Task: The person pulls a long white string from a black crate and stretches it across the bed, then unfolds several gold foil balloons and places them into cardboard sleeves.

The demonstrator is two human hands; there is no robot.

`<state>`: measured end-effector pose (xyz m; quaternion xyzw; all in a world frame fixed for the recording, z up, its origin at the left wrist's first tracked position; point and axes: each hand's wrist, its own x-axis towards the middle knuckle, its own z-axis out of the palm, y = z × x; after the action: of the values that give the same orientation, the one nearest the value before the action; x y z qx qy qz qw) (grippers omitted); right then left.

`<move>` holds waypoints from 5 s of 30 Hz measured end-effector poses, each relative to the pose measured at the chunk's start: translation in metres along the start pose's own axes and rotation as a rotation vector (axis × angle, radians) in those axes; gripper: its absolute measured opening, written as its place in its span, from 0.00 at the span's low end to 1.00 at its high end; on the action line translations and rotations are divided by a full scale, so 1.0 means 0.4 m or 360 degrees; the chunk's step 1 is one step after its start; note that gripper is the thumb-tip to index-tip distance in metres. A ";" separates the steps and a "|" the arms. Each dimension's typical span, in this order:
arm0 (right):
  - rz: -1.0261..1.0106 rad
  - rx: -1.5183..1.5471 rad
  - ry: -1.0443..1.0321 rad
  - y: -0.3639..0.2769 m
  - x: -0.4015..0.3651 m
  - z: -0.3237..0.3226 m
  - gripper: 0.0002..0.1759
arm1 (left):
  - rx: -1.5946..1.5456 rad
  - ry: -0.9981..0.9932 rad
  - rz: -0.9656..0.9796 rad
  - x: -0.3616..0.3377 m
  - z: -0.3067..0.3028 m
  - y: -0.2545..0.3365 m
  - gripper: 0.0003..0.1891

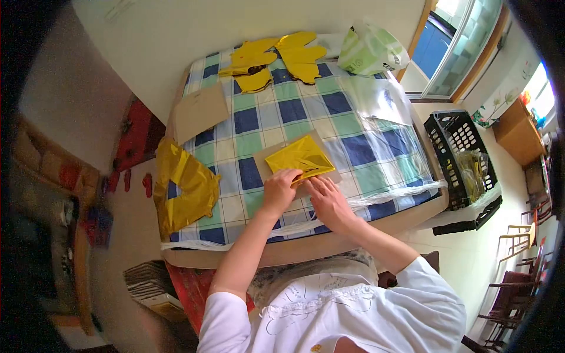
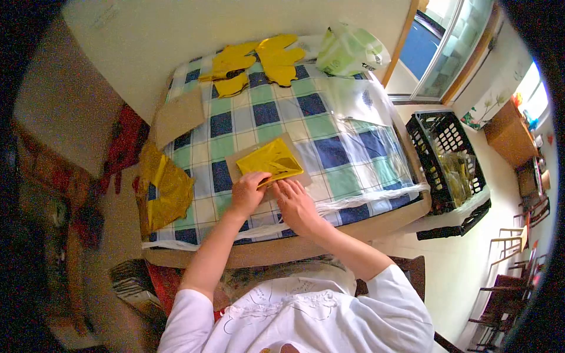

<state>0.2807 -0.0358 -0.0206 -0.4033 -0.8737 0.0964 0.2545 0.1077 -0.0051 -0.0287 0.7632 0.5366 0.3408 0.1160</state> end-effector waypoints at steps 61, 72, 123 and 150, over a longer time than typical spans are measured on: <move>-0.0107 0.0152 -0.0109 0.056 -0.017 -0.070 0.22 | 0.0086 0.0108 0.0040 -0.007 0.006 0.002 0.11; -0.0254 0.0132 0.0017 0.115 0.069 -0.101 0.18 | 0.0122 0.0076 0.0143 -0.011 0.000 -0.002 0.12; -0.0383 0.0143 -0.0221 0.119 0.131 -0.061 0.17 | 0.0104 -0.0127 0.0260 -0.100 -0.076 -0.002 0.12; 0.0149 -0.0305 -0.0292 0.188 0.216 0.036 0.32 | 0.0649 -0.0210 -0.0363 0.018 0.033 -0.046 0.37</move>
<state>0.2755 0.0793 -0.0295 -0.4554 -0.8788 0.0609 0.1291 0.1039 0.0111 -0.0458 0.7259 0.6683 0.1596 0.0320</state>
